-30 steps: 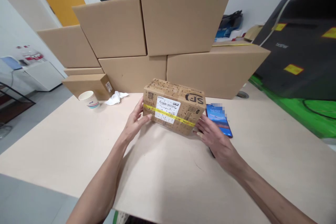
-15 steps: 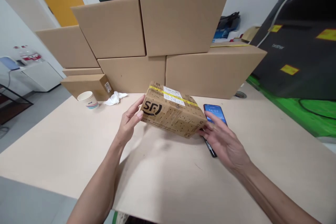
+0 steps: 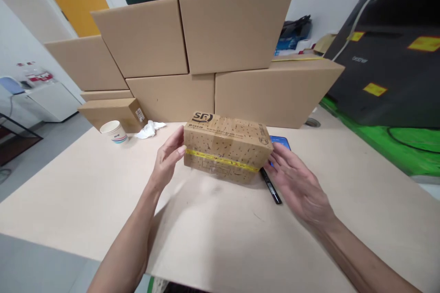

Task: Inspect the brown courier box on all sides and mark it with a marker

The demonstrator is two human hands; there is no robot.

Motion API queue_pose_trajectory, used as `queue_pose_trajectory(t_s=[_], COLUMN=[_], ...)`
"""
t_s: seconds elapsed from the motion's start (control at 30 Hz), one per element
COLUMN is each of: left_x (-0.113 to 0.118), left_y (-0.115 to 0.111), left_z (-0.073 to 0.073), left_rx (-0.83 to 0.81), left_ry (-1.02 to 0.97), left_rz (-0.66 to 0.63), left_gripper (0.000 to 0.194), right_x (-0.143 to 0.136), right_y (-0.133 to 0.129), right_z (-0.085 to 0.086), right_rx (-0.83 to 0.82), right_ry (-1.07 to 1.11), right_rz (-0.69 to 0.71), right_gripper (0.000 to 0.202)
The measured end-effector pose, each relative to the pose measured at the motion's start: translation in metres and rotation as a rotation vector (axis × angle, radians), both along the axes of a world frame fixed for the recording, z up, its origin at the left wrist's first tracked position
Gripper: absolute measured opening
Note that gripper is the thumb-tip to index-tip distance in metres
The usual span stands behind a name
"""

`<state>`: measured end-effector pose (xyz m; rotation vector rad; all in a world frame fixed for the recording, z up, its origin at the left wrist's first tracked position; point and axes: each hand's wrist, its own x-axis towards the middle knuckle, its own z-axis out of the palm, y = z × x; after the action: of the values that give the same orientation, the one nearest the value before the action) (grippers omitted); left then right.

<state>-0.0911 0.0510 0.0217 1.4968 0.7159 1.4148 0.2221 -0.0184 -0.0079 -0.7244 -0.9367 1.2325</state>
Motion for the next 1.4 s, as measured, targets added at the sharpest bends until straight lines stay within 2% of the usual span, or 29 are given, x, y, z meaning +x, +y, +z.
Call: queue_pose_trajectory(t_s=[0.07,0.17,0.23,0.37,0.47,0.57,0.67,0.83,0.97,1.07,1.23,1.4], left_x=[0.0,-0.001,0.001,0.007,0.011,0.015,0.019,0.025,0.029,0.033,0.035,0.026], left_y=[-0.002,-0.003,-0.003,-0.006,-0.007,-0.005,0.0,0.002,-0.001,-0.003,-0.008,-0.007], left_z=[0.003,0.001,-0.003,-0.008,-0.008,-0.007,-0.009,-0.014,-0.02,-0.022,-0.018,-0.019], left_rx=[0.01,0.034,0.054,0.036,-0.006,-0.062,-0.202,-0.468,-0.595,-0.66,-0.534,-0.237], left_ry=[0.048,0.129,0.195,0.266,0.251,0.122,-0.037,-0.165,-0.176,-0.138,-0.007,0.218], left_rz=[-0.043,-0.029,-0.027,-0.103,-0.095,-0.036,-0.008,-0.012,-0.032,-0.086,-0.116,-0.137], left_gripper=[0.053,0.052,0.059,0.081,0.092,0.094,0.088,0.069,0.048,0.045,0.054,0.069], right_x=[0.0,-0.001,-0.003,-0.004,-0.001,0.003,0.005,0.008,0.008,0.005,-0.004,0.001], right_y=[0.001,0.001,0.002,0.005,0.005,0.001,-0.006,-0.016,-0.019,-0.021,-0.017,0.002], right_z=[0.0,0.004,0.007,0.006,0.001,-0.001,0.0,0.004,0.005,0.004,0.008,0.011], right_rx=[-0.005,-0.01,-0.01,-0.044,-0.064,-0.022,0.056,0.231,0.343,0.371,0.243,-0.012], right_ry=[-0.006,-0.038,-0.071,-0.098,-0.079,-0.049,-0.082,-0.336,-0.541,-0.561,-0.352,-0.01], right_rz=[-0.019,-0.018,-0.005,0.028,0.025,0.005,0.022,-0.001,-0.093,-0.204,-0.376,-0.38], right_gripper=[0.044,0.044,0.047,0.063,0.058,0.046,0.043,0.043,0.058,0.064,0.048,0.037])
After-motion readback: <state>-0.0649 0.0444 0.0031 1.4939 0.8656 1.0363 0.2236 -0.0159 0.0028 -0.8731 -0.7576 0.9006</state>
